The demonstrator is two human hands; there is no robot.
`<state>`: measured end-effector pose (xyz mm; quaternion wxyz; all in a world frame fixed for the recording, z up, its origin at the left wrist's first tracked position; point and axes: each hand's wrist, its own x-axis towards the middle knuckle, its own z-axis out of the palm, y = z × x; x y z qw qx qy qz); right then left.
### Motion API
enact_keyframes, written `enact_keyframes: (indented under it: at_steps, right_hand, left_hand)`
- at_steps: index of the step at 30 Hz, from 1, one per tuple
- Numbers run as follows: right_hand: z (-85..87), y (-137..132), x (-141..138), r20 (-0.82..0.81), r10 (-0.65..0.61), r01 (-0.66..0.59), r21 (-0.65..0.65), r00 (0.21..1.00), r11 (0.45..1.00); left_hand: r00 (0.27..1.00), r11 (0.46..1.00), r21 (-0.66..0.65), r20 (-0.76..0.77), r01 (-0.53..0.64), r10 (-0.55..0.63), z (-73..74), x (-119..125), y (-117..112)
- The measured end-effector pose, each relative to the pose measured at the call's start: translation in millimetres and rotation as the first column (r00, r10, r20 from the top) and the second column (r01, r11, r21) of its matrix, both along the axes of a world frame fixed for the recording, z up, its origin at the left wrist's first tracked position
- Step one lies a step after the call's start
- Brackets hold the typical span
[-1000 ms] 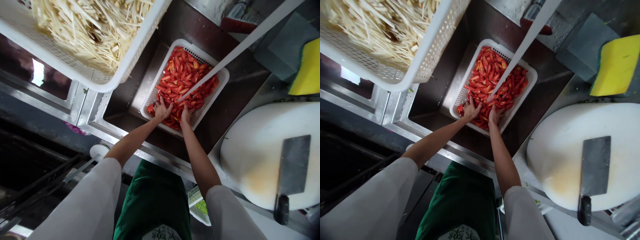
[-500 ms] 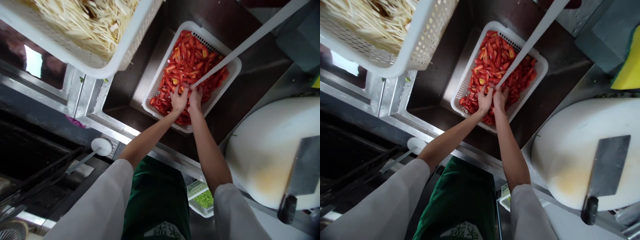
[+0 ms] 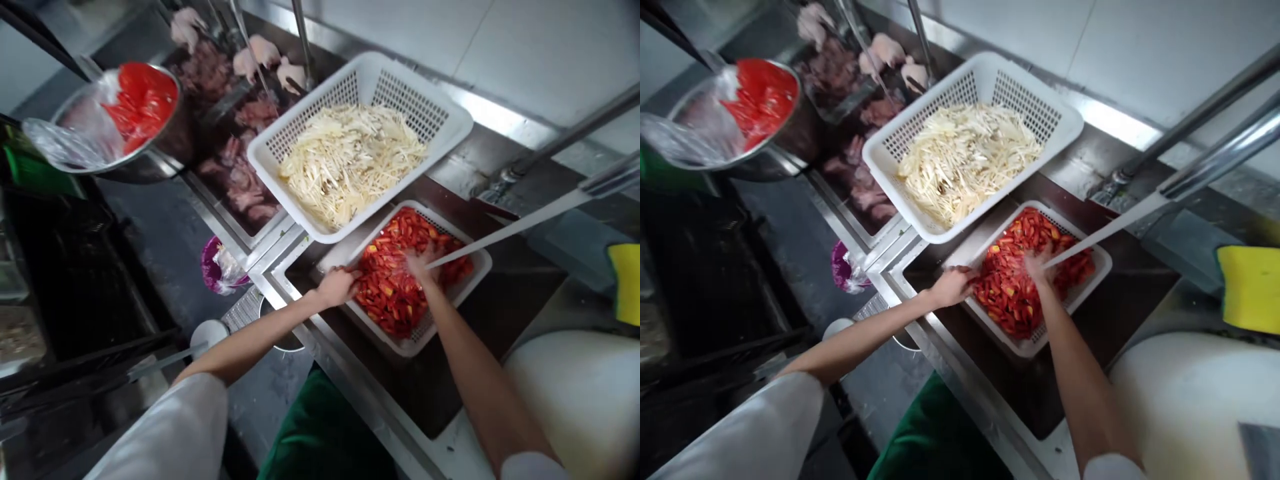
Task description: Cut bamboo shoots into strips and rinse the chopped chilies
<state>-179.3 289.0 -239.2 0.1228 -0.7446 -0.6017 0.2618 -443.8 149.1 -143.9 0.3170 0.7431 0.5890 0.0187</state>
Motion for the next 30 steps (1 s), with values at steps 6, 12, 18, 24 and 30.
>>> enact_keyframes:
  at_steps: [6, 12, 18, 24, 30]
  right_hand:
    - [-6.0, -17, -24, 0.264, 0.215, -0.153, -0.237, 0.94, 0.959]
    - [-14.5, -121, -9, 0.419, 0.48, -0.371, -0.317, 0.771, 0.873]
    - [-37.3, -85, 6, 0.413, 0.459, -0.367, -0.284, 0.787, 0.886]
    - [-36.6, -63, -3, 0.355, 0.455, -0.297, -0.419, 0.816, 0.858]
    - [10.5, -83, -5, 0.154, 0.591, -0.416, -0.572, 0.792, 0.707]
  left_hand:
    - [0.989, 0.921, 0.363, 0.014, -0.141, 0.145, 19.2, -123, -87]
    - [0.997, 0.873, 0.481, 0.026, -0.082, 0.079, -1.1, -140, -111]
    - [0.99, 0.896, 0.434, -0.138, 0.098, -0.041, -3.1, -140, -100]
    - [0.972, 0.879, 0.417, -0.128, 0.231, -0.195, -4.5, -143, -87]
    - [0.975, 0.863, 0.454, -0.101, 0.223, -0.198, -6.5, -146, -85]
